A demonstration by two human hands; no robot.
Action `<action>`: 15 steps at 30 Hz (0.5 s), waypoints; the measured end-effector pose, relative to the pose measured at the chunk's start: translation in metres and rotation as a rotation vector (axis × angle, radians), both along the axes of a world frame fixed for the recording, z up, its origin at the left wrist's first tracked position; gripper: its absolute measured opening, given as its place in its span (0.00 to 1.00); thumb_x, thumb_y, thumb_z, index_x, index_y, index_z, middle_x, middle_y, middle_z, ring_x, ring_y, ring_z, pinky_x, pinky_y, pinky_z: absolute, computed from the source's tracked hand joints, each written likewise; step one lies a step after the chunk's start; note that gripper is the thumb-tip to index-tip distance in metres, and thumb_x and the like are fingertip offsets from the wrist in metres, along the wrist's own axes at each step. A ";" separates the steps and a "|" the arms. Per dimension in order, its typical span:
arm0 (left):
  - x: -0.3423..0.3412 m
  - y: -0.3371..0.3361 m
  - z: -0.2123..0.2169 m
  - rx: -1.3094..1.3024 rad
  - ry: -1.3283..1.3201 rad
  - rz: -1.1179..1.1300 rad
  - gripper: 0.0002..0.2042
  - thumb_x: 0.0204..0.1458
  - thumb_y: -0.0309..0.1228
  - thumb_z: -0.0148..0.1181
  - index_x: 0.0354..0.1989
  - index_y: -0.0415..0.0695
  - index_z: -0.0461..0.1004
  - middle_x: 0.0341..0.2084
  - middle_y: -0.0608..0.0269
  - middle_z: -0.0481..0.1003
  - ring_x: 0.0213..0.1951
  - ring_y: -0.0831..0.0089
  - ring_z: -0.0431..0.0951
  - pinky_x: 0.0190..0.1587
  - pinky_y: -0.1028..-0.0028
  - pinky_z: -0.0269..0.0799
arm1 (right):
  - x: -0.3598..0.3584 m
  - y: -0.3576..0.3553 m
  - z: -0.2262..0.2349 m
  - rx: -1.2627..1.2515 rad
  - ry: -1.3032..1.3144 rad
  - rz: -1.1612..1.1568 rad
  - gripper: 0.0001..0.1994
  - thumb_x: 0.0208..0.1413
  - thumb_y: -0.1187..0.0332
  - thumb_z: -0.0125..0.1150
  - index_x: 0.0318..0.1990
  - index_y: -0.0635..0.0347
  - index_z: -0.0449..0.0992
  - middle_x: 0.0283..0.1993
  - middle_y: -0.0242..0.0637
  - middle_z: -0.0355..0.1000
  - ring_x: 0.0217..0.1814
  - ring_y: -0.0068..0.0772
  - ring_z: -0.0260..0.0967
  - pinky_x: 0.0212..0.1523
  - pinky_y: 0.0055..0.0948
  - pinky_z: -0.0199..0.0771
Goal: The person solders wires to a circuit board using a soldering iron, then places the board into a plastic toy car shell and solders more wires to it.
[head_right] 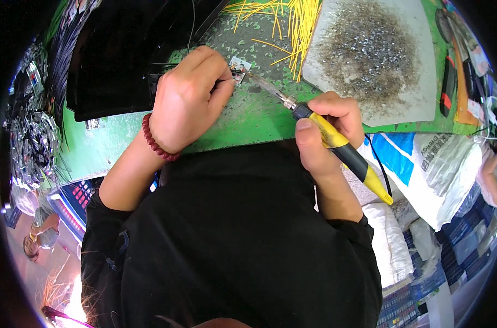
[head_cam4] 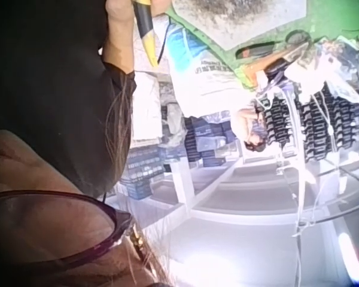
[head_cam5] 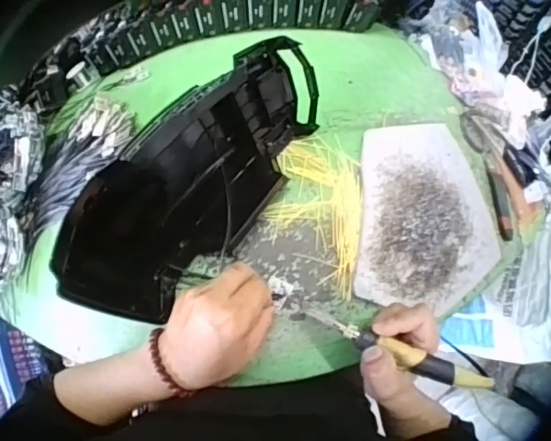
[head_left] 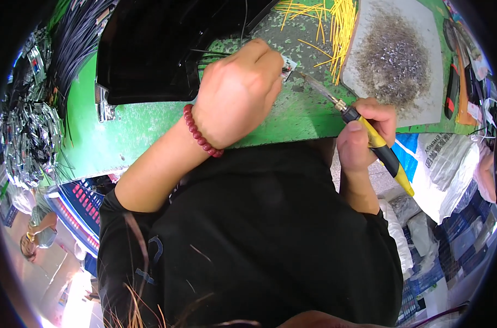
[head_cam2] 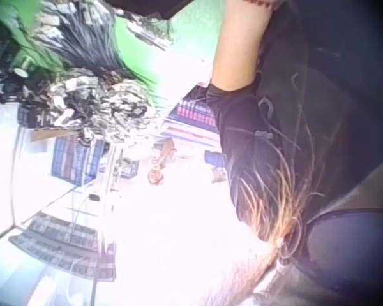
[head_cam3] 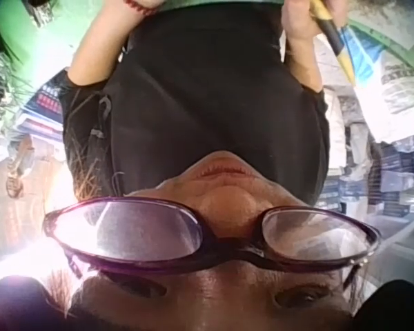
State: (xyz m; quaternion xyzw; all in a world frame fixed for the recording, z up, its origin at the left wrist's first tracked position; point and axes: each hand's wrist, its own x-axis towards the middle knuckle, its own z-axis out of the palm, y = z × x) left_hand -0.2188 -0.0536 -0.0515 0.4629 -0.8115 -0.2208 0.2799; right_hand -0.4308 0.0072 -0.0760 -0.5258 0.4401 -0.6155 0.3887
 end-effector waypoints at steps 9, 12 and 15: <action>0.004 -0.007 0.016 0.139 0.057 0.008 0.05 0.43 0.20 0.61 0.24 0.39 0.71 0.24 0.57 0.71 0.25 0.60 0.74 0.26 0.69 0.69 | 0.000 -0.015 0.019 0.184 0.119 0.176 0.18 0.55 0.76 0.62 0.54 0.62 0.71 0.41 0.41 0.76 0.35 0.30 0.78 0.30 0.24 0.75; 0.000 -0.013 0.037 0.289 0.180 0.011 0.04 0.43 0.21 0.62 0.23 0.39 0.71 0.21 0.58 0.71 0.23 0.64 0.73 0.25 0.70 0.67 | -0.001 -0.048 0.028 -0.261 0.534 0.124 0.19 0.42 0.79 0.67 0.46 0.57 0.78 0.28 0.32 0.76 0.25 0.31 0.74 0.23 0.25 0.70; 0.004 -0.016 0.049 0.350 0.269 -0.011 0.04 0.43 0.19 0.61 0.23 0.37 0.72 0.20 0.58 0.70 0.23 0.67 0.72 0.26 0.73 0.66 | 0.008 -0.065 0.035 -0.349 0.627 0.243 0.20 0.43 0.72 0.65 0.47 0.43 0.77 0.26 0.28 0.70 0.26 0.33 0.69 0.25 0.31 0.67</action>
